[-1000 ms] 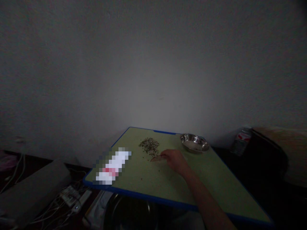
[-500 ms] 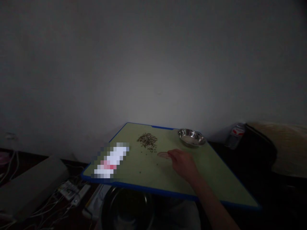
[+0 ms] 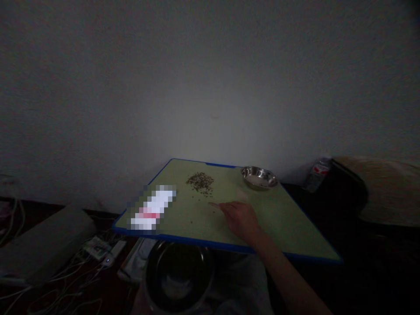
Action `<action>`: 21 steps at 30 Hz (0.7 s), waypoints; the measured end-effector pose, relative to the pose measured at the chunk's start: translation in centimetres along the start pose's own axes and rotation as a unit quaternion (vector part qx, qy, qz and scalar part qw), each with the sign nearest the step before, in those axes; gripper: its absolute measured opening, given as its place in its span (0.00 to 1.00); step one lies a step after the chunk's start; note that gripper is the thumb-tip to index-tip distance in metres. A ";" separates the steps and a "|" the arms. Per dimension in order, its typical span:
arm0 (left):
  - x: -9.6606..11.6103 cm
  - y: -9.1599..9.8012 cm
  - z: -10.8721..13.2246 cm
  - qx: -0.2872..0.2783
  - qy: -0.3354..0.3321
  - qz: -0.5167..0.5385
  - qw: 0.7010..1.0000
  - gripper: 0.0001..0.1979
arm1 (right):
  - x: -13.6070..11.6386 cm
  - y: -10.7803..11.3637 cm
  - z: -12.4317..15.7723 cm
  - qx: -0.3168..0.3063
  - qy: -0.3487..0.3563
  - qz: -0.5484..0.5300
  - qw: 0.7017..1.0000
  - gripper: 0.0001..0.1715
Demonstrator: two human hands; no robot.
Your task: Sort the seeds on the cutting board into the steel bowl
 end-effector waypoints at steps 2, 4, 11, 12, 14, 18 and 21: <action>-0.8 0.1 0.0 -0.011 0.035 0.022 0.999 0.35 | -0.7 0.0 -0.6 -0.021 0.016 0.009 1.000 0.20; -1.3 0.0 -0.1 -0.019 0.059 0.039 0.997 0.35 | -1.3 0.0 -1.2 -0.036 0.023 0.022 0.999 0.20; -1.8 0.1 0.2 -0.054 0.114 0.067 0.990 0.32 | -1.1 0.5 -2.0 -0.066 -0.045 0.064 0.995 0.19; -2.1 -0.1 0.3 -0.070 0.127 0.072 0.987 0.32 | -0.9 0.6 -2.0 -0.065 -0.054 0.070 0.994 0.19; -2.7 -0.4 0.4 -0.097 0.150 0.083 0.981 0.33 | -0.4 0.8 -1.9 -0.060 -0.074 0.084 0.992 0.19; -5.0 0.0 0.6 -0.082 0.191 0.105 0.972 0.34 | 1.0 1.0 -2.2 -0.050 -0.116 0.106 0.986 0.19; -5.6 0.7 0.7 -0.064 0.191 0.111 0.973 0.36 | 2.1 1.0 -2.4 -0.036 -0.133 0.107 0.985 0.22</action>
Point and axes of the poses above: each hand's wrist, its own z-axis away from the middle knuckle, its own y-axis out of the back of the hand, x = y × z, the point moved 9 cm from there along -z, towards the middle knuckle, and after that the axes turned 2 degrees about x, right-handed, at the moved point
